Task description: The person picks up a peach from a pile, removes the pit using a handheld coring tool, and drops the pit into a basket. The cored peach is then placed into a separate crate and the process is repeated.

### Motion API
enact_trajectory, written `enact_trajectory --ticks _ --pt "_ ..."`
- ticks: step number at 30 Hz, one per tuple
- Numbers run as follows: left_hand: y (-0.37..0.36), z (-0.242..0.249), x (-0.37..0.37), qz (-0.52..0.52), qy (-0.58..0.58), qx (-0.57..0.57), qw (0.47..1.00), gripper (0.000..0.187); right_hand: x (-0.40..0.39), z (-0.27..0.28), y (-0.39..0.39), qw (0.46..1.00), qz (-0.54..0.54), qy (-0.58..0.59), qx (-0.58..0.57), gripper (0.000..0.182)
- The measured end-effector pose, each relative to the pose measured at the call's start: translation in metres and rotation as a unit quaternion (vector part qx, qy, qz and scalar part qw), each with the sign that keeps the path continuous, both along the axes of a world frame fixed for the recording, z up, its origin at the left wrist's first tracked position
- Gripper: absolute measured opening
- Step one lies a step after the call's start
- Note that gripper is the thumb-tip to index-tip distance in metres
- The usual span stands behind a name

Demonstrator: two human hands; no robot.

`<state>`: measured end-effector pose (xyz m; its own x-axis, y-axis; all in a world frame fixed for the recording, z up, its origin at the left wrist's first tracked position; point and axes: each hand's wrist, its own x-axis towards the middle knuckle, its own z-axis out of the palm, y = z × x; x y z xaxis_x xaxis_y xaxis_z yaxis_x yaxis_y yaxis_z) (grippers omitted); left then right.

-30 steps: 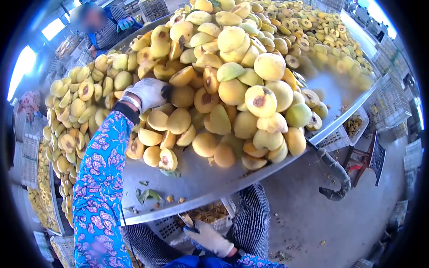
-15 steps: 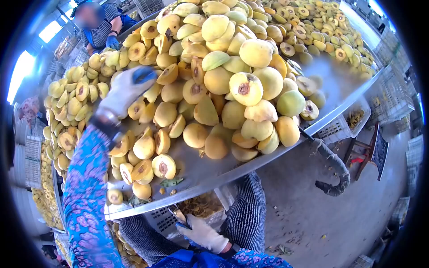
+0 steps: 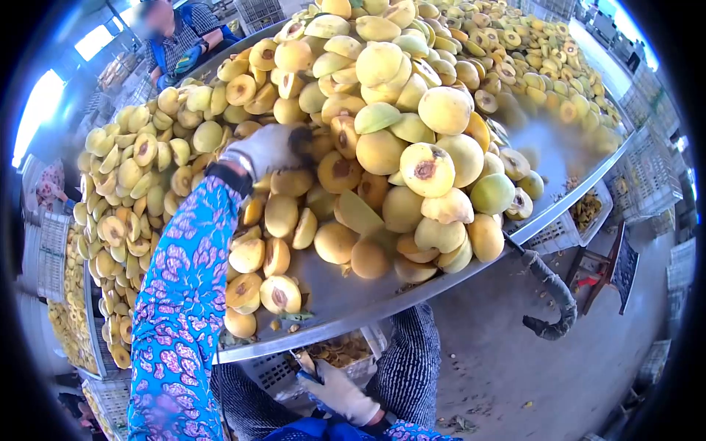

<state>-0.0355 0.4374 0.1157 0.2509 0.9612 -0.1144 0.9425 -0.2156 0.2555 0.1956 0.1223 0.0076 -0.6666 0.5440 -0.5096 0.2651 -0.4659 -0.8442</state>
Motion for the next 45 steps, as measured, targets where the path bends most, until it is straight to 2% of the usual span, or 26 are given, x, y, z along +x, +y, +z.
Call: enact_trajectory --ticks 2,3,4,6,8,10,12,14,16,17,20,21,24,26,29,32,33,35,36,38,40,41,42,43,44,45 --pt "-0.019 -0.019 -0.011 -0.001 0.1 -0.057 0.993 0.029 -0.001 -0.002 -0.003 1.0 0.01 -0.013 -0.002 0.048" --pt "-0.04 -0.024 -0.013 0.0 0.129 -0.042 0.991 0.025 0.001 -0.002 -0.006 1.0 0.016 -0.02 -0.005 0.048" --pt "-0.063 -0.012 -0.014 0.009 0.076 -0.081 0.994 0.027 0.0 -0.001 -0.006 0.999 0.02 -0.025 -0.007 0.048" --pt "-0.099 -0.007 -0.023 0.029 0.047 -0.078 0.995 0.03 -0.003 0.0 -0.007 0.999 0.027 -0.022 -0.015 0.047" --pt "-0.118 -0.003 -0.045 0.051 0.073 -0.147 0.985 0.032 -0.006 0.0 -0.009 0.999 0.031 -0.015 -0.027 0.046" --pt "-0.125 0.023 -0.057 -0.005 0.059 -0.228 0.972 0.036 -0.005 0.001 -0.007 0.998 0.055 -0.034 -0.014 0.046" --pt "-0.11 0.042 -0.067 0.067 -0.04 -0.102 0.992 0.033 -0.004 0.005 -0.002 0.996 0.069 -0.038 -0.036 0.046" --pt "-0.072 0.067 -0.041 0.241 -0.18 -0.026 0.953 0.034 -0.004 0.005 -0.002 0.996 0.069 -0.033 -0.033 0.047" --pt "-0.014 0.047 -0.037 0.14 -0.127 0.158 0.969 0.041 -0.005 0.001 0.0 0.998 0.052 -0.02 0.007 0.047" --pt "0.016 0.034 -0.033 0.105 -0.09 0.237 0.962 0.046 -0.004 0.012 0.008 0.997 0.057 -0.053 0.026 0.049" --pt "0.074 -0.01 -0.009 0.111 0.011 0.314 0.943 0.052 -0.003 -0.029 -0.014 0.998 -0.024 -0.016 0.052 0.049" --pt "0.079 -0.003 -0.01 0.113 0.047 0.257 0.959 0.051 -0.002 -0.029 -0.01 0.999 -0.029 -0.005 0.042 0.049" --pt "0.053 -0.012 -0.02 0.062 -0.011 0.157 0.986 0.049 0.002 -0.018 -0.003 1.0 -0.021 0.006 0.015 0.049" --pt "0.033 -0.041 -0.023 0.103 0.079 0.148 0.98 0.043 0.004 -0.002 0.002 1.0 -0.003 -0.023 -0.001 0.047" --pt "0.016 -0.028 -0.026 0.083 0.032 0.054 0.995 0.037 0.004 0.01 0.006 0.997 0.039 -0.053 0.026 0.046" --pt "-0.008 0.002 -0.016 0.04 0.035 -0.144 0.988 0.034 0.007 -0.001 -0.004 0.999 0.005 -0.04 -0.024 0.044" --pt "-0.022 0.019 -0.01 0.058 0.035 -0.193 0.979 0.036 0.007 -0.002 -0.005 0.999 -0.017 -0.024 -0.031 0.044" --pt "-0.018 -0.005 -0.049 -0.111 0.042 -0.143 0.983 0.034 0.009 -0.004 -0.007 0.999 -0.019 -0.013 -0.036 0.043" --pt "-0.027 0.01 -0.044 -0.128 0.076 -0.129 0.98 0.032 0.01 -0.005 -0.008 0.999 -0.019 -0.007 -0.04 0.042" --pt "-0.034 0.055 -0.03 0.055 0.055 -0.34 0.937 0.033 0.017 0.001 0.0 1.0 0.005 -0.016 -0.015 0.042" --pt "-0.021 0.063 -0.034 0.141 -0.018 -0.199 0.97 0.037 0.02 0.012 0.005 0.999 0.02 -0.018 -0.019 0.042" --pt "-0.008 0.052 -0.038 0.142 -0.023 -0.112 0.983 0.037 0.021 0.018 0.009 0.999 0.026 -0.017 -0.031 0.043" --pt "0.008 0.034 -0.042 0.139 -0.029 -0.022 0.99 0.037 0.021 0.019 0.013 0.999 0.031 -0.016 -0.041 0.043" --pt "0.027 0.01 -0.038 0.135 -0.085 0.04 0.986 0.04 0.02 0.012 0.006 1.0 -0.002 -0.01 0.019 0.044" --pt "0.045 -0.013 -0.028 0.129 -0.143 0.101 0.976 0.042 0.02 0.003 0.0 0.999 -0.004 -0.017 0.029 0.045" --pt "0.061 -0.03 -0.014 0.161 -0.109 0.127 0.973 0.046 0.02 -0.007 -0.005 0.999 -0.008 -0.024 0.037 0.045"
